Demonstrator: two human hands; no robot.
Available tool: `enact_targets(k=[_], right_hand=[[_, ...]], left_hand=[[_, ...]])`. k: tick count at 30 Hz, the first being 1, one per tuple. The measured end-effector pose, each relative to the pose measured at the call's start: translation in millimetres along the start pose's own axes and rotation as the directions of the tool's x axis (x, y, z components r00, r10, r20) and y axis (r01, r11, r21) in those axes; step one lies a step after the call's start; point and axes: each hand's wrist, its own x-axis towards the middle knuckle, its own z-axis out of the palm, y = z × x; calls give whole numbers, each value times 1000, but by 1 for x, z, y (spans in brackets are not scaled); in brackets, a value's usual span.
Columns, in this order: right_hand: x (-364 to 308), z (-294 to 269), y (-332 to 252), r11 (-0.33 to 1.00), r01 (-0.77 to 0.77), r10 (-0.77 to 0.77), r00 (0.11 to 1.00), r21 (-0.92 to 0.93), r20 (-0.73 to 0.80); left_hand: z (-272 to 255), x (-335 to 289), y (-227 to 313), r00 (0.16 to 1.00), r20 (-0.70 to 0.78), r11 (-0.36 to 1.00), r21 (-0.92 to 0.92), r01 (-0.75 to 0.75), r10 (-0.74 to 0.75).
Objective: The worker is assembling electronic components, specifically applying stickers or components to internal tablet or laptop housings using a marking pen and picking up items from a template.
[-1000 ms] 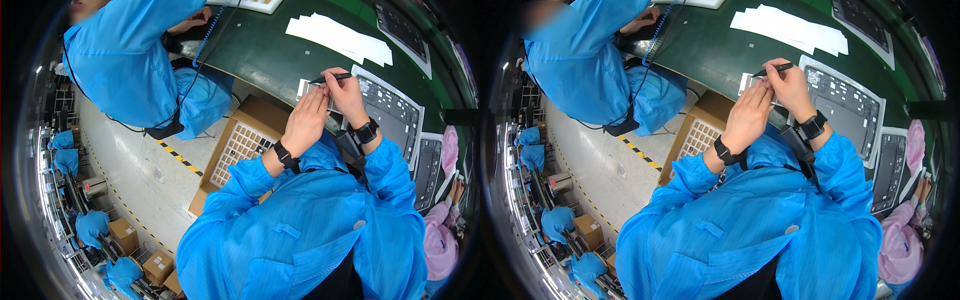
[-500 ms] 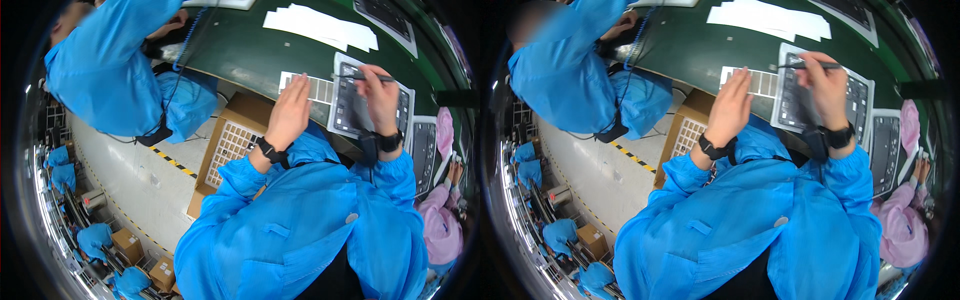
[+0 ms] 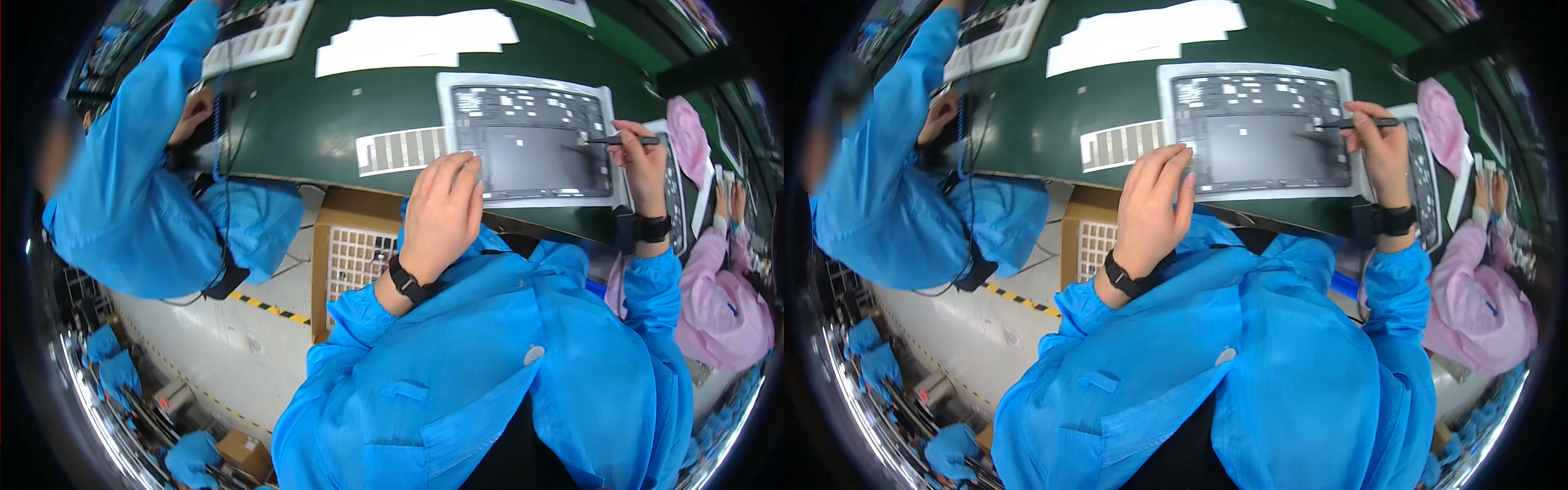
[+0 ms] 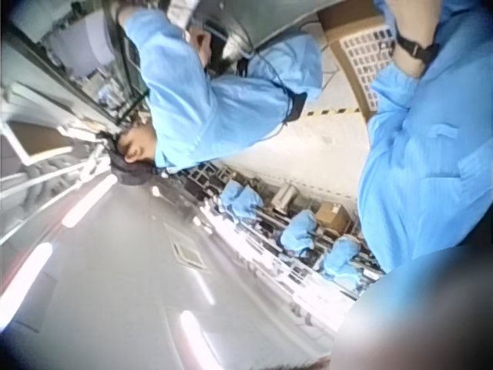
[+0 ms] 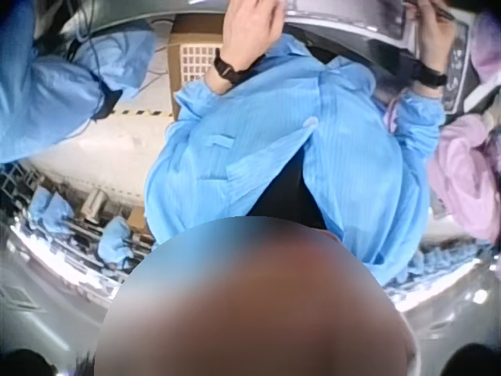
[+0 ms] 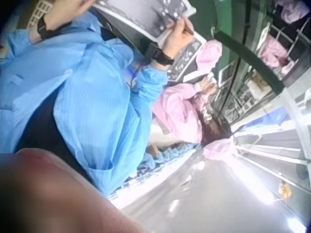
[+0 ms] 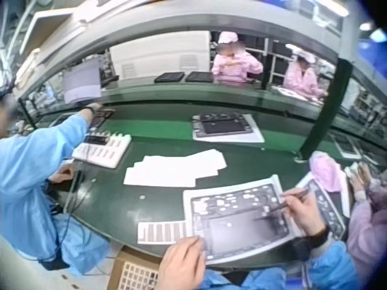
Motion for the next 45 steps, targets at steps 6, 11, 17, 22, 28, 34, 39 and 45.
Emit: enact_targets(k=[6, 11, 17, 22, 28, 34, 39, 45], right_hand=[[-9, -80, 21, 995, -53, 55, 998, -87, 27], [-7, -81, 36, 993, -117, 117, 978, -10, 170], [-7, -76, 43, 998, -59, 50, 968, 30, 246], [-9, -76, 31, 999, -13, 26, 963, -50, 267], [-8, -70, 24, 970, 106, -45, 964, -221, 264], [-13, -62, -3, 813, 356, -267, 931, -461, 249], [29, -50, -47, 981, 168, -176, 981, 97, 80], [57, 90, -120, 951, 93, -202, 910, 296, 362]], left_hand=[[61, 24, 73, 928, 318, 974, -172, -147, 196], [115, 38, 98, 875, 433, 976, -66, -209, 217], [132, 44, 113, 867, 462, 968, 62, -242, 187], [139, 45, 116, 869, 454, 956, 105, -272, 198], [142, 47, 114, 858, 468, 930, 173, -325, 213], [152, 44, 112, 846, 457, 910, 161, -381, 274], [143, 43, 104, 885, 353, 890, 229, -395, 302], [128, 28, 87, 891, 308, 925, 78, -373, 333]])
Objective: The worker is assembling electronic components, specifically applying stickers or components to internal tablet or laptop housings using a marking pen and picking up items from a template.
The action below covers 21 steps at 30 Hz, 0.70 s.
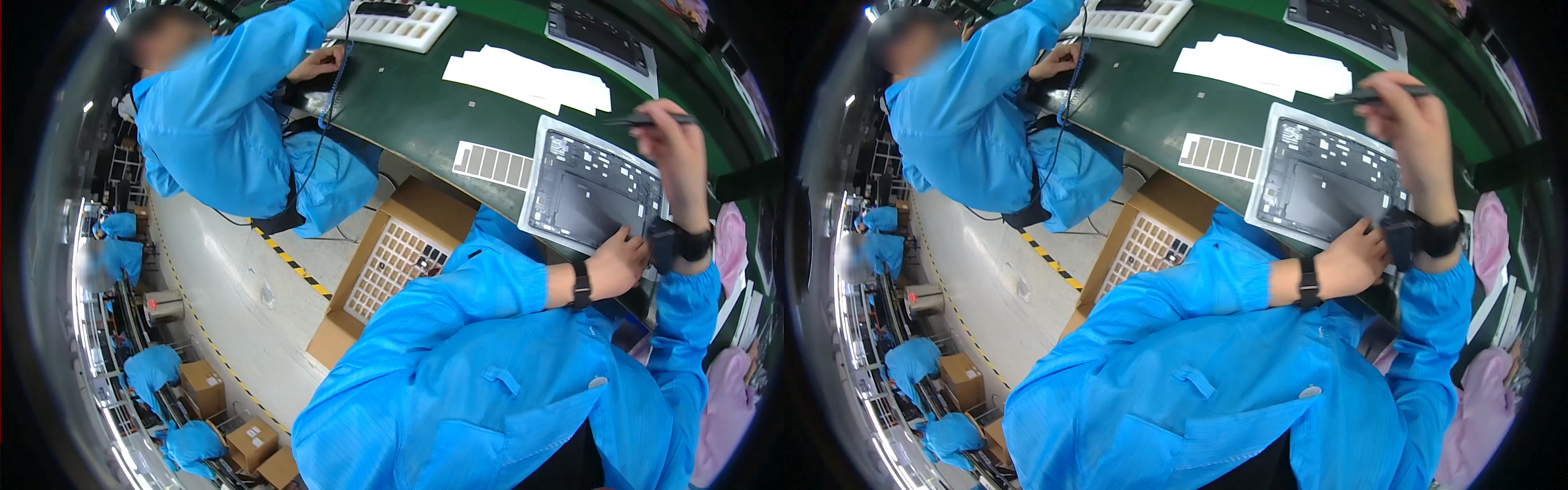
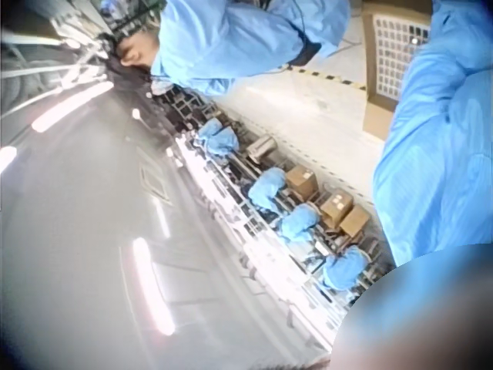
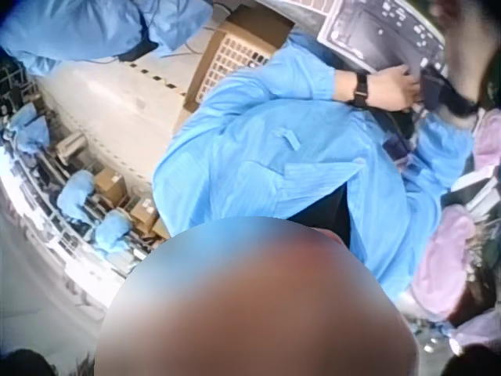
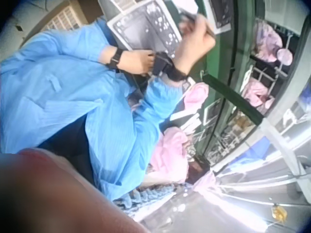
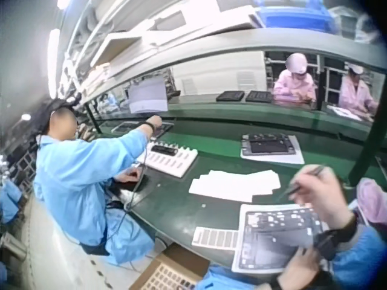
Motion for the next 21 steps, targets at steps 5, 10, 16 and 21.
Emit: enact_targets(k=[5, 10, 16, 21], right_hand=[[21, 102, 72, 984, -175, 166, 971, 38, 169], [14, 148, 129, 990, -140, 142, 969, -23, 202], [12, 157, 141, 989, -124, 135, 979, -81, 150], [9, 158, 138, 983, -115, 134, 982, -140, 135]], left_hand=[[-105, -97, -66, 992, -83, 960, -257, -114, 96], [-132, -167, -134, 837, -416, 929, -61, 364, -355], [-110, -175, -142, 864, -285, 897, 31, 441, -415], [-112, -176, -146, 861, -277, 898, -16, 440, -427]])
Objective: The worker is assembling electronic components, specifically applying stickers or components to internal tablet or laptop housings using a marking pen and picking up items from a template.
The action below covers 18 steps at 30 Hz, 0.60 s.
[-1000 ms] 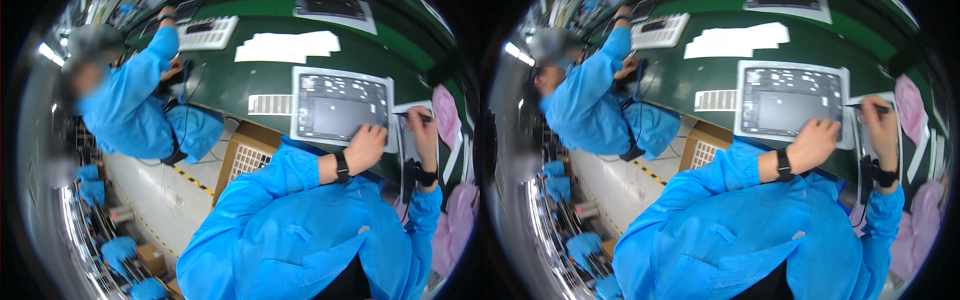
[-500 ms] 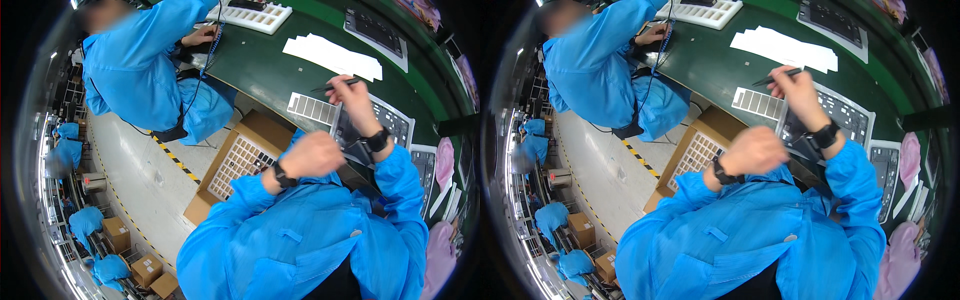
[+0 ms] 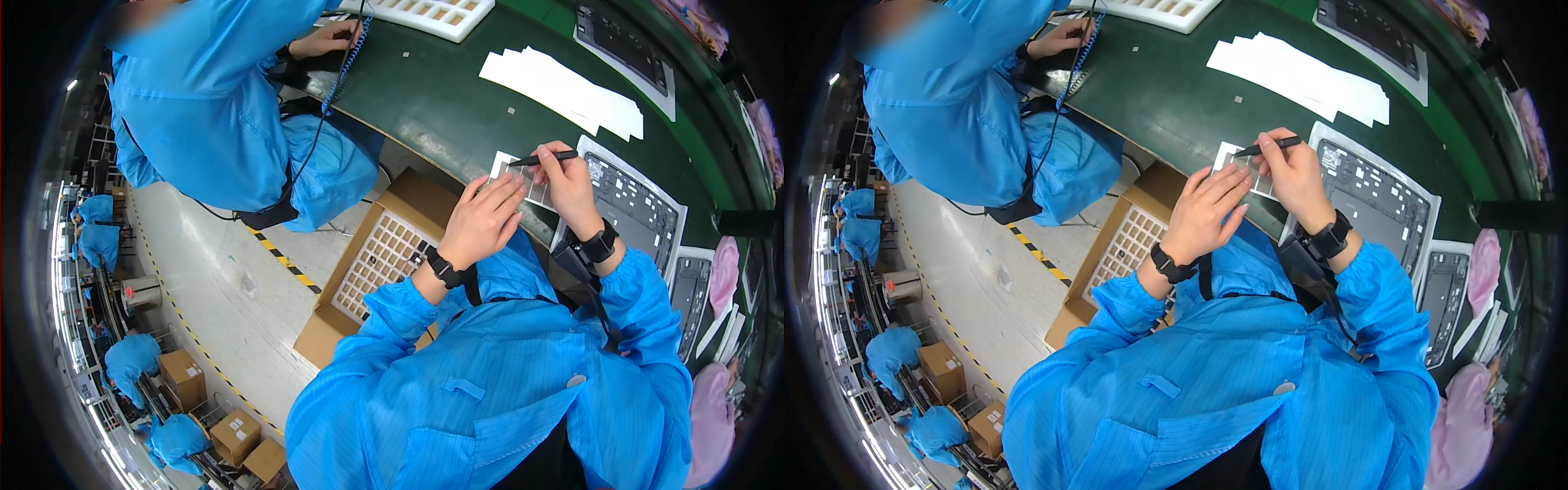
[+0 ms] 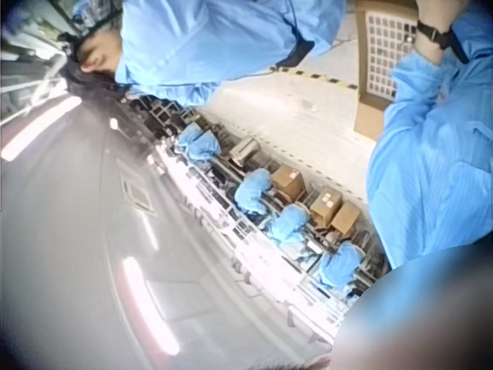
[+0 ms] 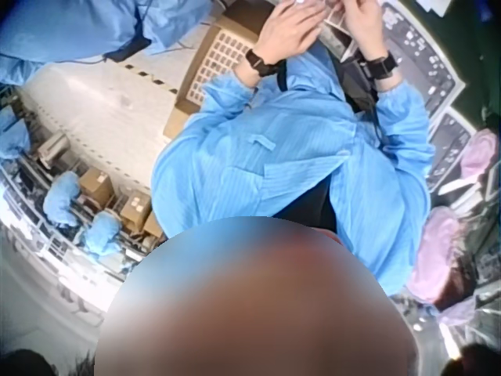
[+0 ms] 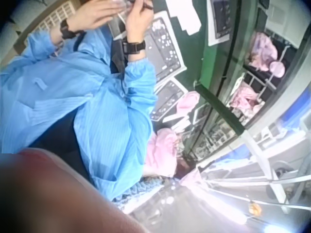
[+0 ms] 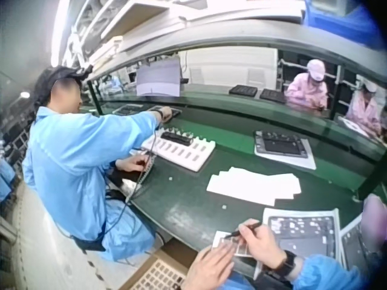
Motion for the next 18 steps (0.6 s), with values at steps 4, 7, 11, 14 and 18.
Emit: enact_targets(k=[4, 7, 11, 14, 18], right_hand=[[1, 2, 1, 998, -8, 7, 1000, 57, 12], [3, -1, 4, 985, -42, 40, 999, 165, 15], [0, 2, 1, 999, -32, 32, 999, 6, 9], [-2, 7, -5, 1000, -19, 19, 1000, -6, -8], [-2, -5, -8, 984, 57, -41, 995, 169, -92]], left_hand=[[1, 0, -1, 1000, -7, 1000, 5, -3, 3], [1, 0, -1, 1000, -15, 1000, -6, 3, -3], [1, 0, 1, 1000, -22, 1000, 0, 6, -6], [2, -1, 2, 1000, -24, 1000, 13, 2, -1], [7, 2, 5, 1000, -4, 1000, -21, 7, -7]])
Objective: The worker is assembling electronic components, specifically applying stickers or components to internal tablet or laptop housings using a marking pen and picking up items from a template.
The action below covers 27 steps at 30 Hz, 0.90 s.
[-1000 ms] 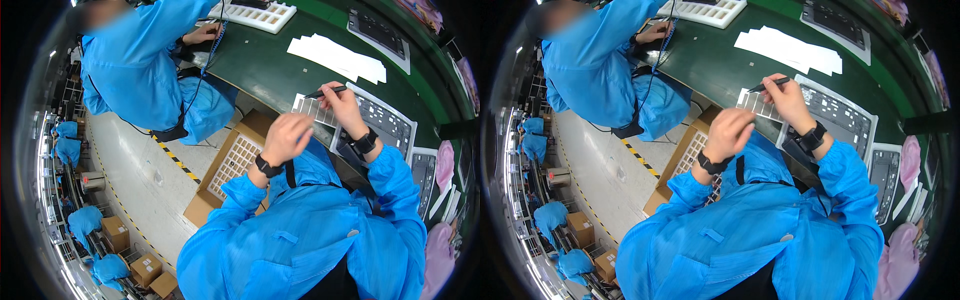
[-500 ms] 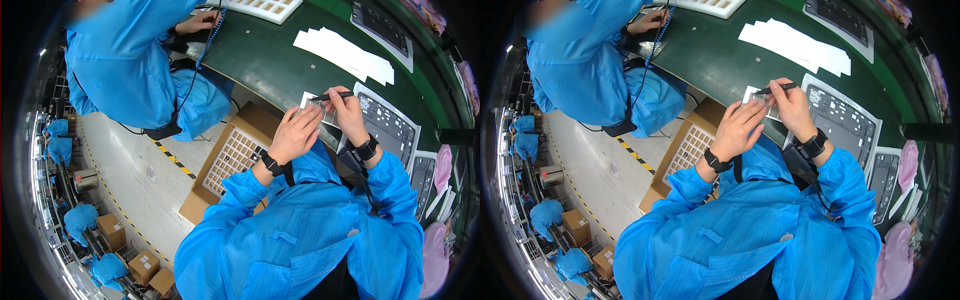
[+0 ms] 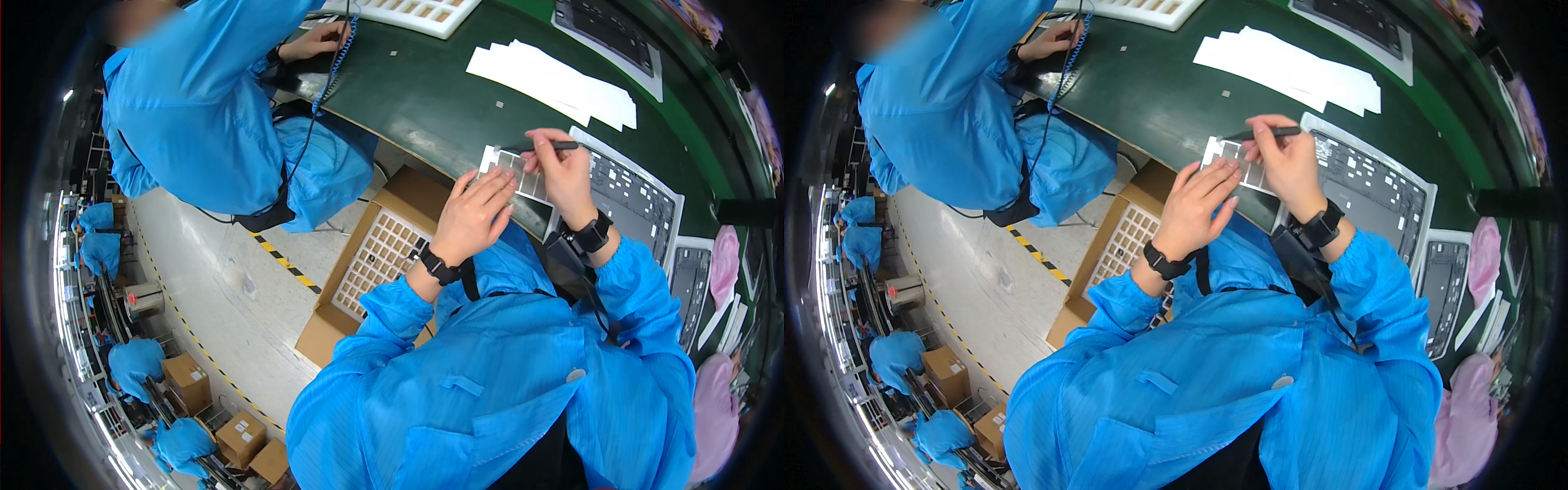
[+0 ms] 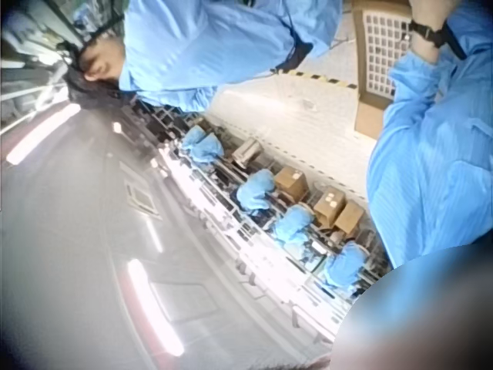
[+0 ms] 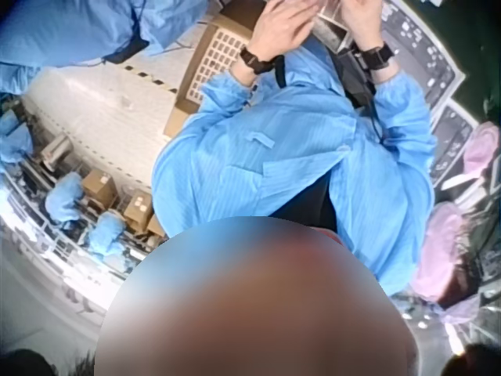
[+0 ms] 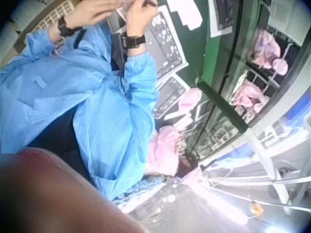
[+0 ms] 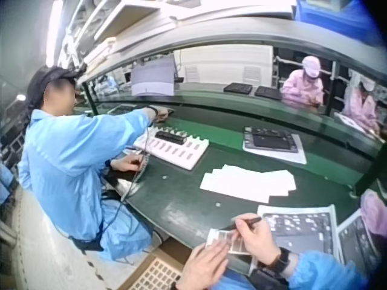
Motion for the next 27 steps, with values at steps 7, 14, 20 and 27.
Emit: enact_targets(k=[7, 14, 20, 27], right_hand=[[-27, -179, -79, 946, 121, -162, 980, -300, -113], [-101, -311, -44, 944, -114, 15, 952, -310, -305], [-102, -317, -34, 929, -152, 78, 971, -338, -225], [-105, -312, -38, 913, -82, 3, 981, -401, -192]], left_hand=[[-6, 22, 33, 999, 9, 995, 95, 44, -45], [66, 63, 179, 921, 312, 934, -335, -124, 234], [133, 87, 222, 866, 397, 943, -253, -216, 305], [147, 80, 227, 853, 436, 951, -26, -308, 288]])
